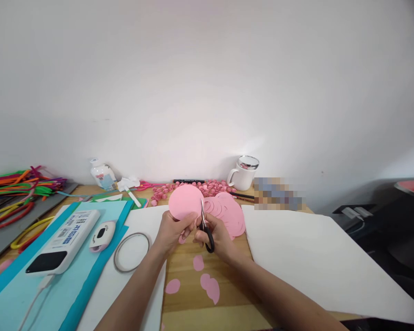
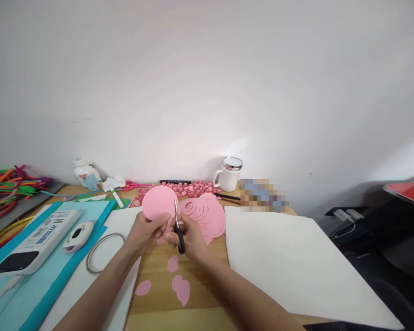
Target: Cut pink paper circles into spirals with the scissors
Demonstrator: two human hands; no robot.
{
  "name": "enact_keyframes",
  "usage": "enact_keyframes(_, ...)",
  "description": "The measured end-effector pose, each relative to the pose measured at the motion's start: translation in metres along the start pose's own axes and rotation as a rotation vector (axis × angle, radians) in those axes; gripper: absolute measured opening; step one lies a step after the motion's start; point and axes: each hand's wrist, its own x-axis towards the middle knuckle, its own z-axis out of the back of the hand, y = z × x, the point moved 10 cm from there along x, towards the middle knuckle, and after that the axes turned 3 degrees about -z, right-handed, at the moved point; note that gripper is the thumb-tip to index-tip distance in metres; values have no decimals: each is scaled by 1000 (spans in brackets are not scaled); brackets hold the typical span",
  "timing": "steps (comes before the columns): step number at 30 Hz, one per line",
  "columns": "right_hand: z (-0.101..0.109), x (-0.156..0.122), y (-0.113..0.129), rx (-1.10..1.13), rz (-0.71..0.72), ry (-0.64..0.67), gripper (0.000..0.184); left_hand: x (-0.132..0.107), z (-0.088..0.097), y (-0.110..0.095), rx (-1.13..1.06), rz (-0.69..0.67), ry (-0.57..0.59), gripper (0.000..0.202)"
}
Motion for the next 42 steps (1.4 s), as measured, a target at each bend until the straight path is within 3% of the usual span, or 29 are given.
enact_keyframes(5, 2, 0, -3, 6, -24, -16, 32, 0, 1, -7, 13, -22, -25, 36)
enact_keyframes(9, -2, -1, -3, 1, -37, -1, 33, -1, -6, -8, -17, -27, 26, 35)
enact_keyframes(15, -7, 0, -5, -13, -47, 53, 34, 0, 9, -2, 86, -13, -99, 37)
enact_keyframes(26, -1, 3, 9, 4, 23, 33, 41, 1, 5, -3, 162, 4, -32, 39)
enact_keyframes(39, 5, 3, -6, 36, -82, -18, 34, 1, 6, -9, 120, -27, -35, 43)
enact_keyframes(42, 5, 2, -6, 26, -86, -22, 33, 3, 2, -5, 71, -21, 18, 40)
